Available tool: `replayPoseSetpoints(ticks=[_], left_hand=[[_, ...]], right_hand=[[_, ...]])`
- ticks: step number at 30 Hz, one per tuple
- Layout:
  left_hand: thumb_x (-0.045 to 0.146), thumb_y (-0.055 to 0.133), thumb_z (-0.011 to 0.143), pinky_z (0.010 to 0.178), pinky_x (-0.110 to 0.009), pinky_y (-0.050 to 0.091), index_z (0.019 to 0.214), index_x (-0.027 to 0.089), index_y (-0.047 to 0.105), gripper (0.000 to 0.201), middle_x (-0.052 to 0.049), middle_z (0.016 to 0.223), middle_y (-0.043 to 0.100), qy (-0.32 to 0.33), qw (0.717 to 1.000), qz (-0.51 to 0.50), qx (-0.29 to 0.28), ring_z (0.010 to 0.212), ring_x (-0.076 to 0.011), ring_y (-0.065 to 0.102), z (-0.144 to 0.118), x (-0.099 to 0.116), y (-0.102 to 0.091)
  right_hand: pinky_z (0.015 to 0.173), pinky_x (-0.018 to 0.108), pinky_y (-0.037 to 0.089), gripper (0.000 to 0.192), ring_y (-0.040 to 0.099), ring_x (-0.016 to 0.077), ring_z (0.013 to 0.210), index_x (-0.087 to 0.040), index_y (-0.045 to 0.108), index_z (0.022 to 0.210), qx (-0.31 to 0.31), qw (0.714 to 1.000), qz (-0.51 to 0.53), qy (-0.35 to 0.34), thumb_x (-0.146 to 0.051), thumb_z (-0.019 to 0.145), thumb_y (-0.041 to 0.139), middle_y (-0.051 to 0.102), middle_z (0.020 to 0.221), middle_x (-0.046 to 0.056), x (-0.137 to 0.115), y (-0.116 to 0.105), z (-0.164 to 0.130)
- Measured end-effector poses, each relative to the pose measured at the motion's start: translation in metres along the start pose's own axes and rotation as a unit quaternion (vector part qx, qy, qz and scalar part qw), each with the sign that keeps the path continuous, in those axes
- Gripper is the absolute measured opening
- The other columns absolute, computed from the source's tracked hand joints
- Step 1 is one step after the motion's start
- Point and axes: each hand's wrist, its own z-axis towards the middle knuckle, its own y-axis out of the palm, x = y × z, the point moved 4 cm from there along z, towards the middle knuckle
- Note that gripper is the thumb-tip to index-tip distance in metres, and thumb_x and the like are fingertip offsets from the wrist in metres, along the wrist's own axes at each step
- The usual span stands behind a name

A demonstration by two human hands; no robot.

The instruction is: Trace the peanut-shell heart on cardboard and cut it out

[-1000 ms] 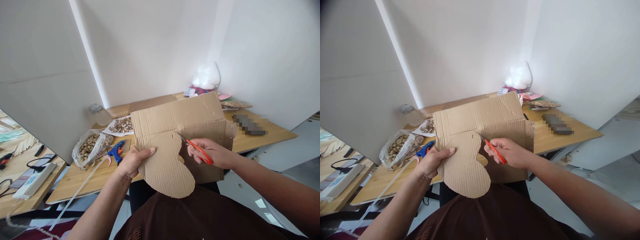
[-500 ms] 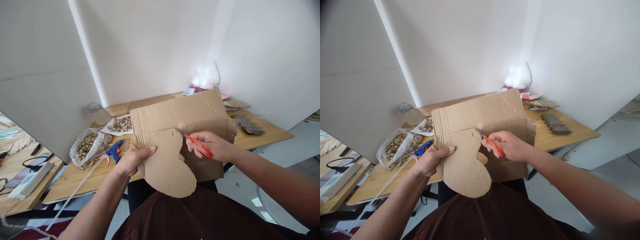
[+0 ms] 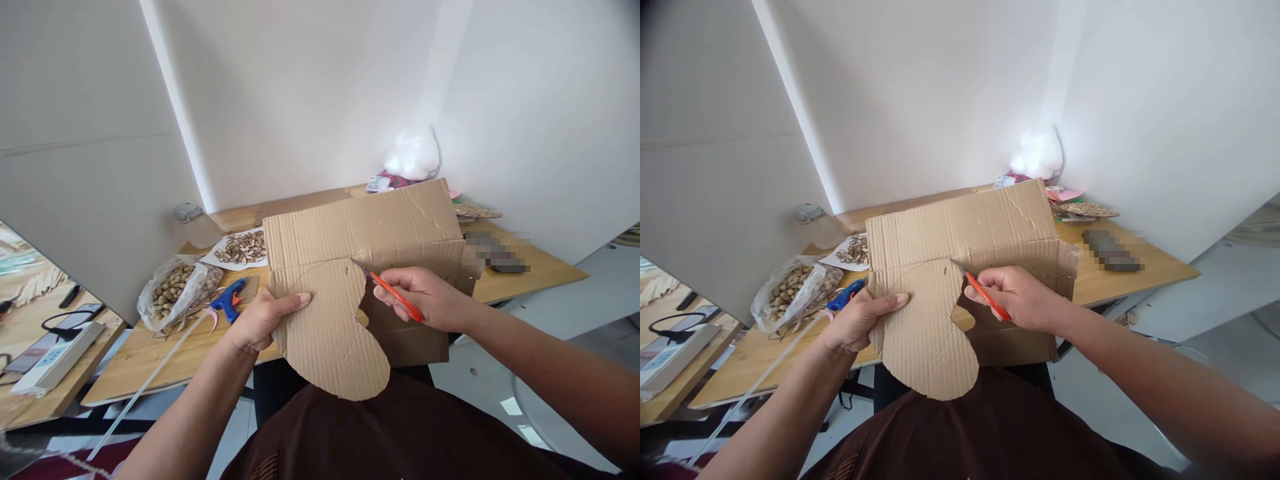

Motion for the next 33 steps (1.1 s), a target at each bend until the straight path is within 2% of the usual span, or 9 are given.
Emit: replayPoseSetpoints(ticks=[9,16,21,26,33], left_hand=[[0.022,0.088,0.062,0.060,-0.026,0.058,0.085,0.015,0.078,0.027,-0.007,0.076,0.076,0.003,1.000,0.012,-0.016,0.063,-0.0181,0.070,0.002,0.005,-0.001],[0.024,0.088,0.062,0.066,-0.029,0.059,0.090,0.014,0.078,0.031,-0.010,0.086,0.077,0.000,0.999,0.025,-0.034,0.071,-0.0212,0.072,0.006,0.009,-0.002],[0.023,0.088,0.062,0.069,-0.030,0.059,0.096,0.014,0.077,0.036,-0.010,0.091,0.077,0.003,0.998,0.030,-0.059,0.078,-0.0226,0.073,0.007,0.011,0.000],[0.022,0.089,0.061,0.067,-0.028,0.058,0.093,0.014,0.077,0.035,-0.008,0.087,0.077,-0.010,0.997,0.033,-0.072,0.075,-0.0207,0.072,0.008,0.012,0.003],[0.024,0.089,0.061,0.069,-0.029,0.059,0.094,0.015,0.076,0.036,-0.007,0.086,0.077,-0.009,0.997,0.041,-0.068,0.074,-0.0201,0.071,0.010,0.015,0.002]], right_hand=[[0.049,0.026,0.028,0.041,0.034,0.0089,0.052,-0.021,0.045,0.068,0.008,0.999,-0.029,0.021,-0.052,0.086,0.064,0.046,0.057,-0.005,-0.004,-0.002,-0.003],[0.052,0.026,0.029,0.039,0.036,0.0097,0.053,-0.019,0.055,0.079,-0.066,0.997,-0.004,0.026,-0.057,0.091,0.056,0.051,0.060,-0.003,-0.011,-0.006,-0.003],[0.050,0.026,0.031,0.037,0.044,0.0112,0.056,-0.019,0.059,0.080,-0.060,0.995,-0.054,0.064,-0.055,0.086,0.062,0.056,0.069,0.001,-0.021,-0.016,-0.001],[0.050,0.025,0.032,0.038,0.043,0.0113,0.057,-0.019,0.060,0.079,-0.073,0.987,-0.105,0.095,-0.057,0.084,0.062,0.055,0.065,0.000,-0.036,-0.024,-0.002],[0.053,0.025,0.032,0.036,0.044,0.0114,0.059,-0.019,0.058,0.078,-0.102,0.983,-0.129,0.078,-0.054,0.086,0.061,0.055,0.068,0.000,-0.039,-0.026,0.002]])
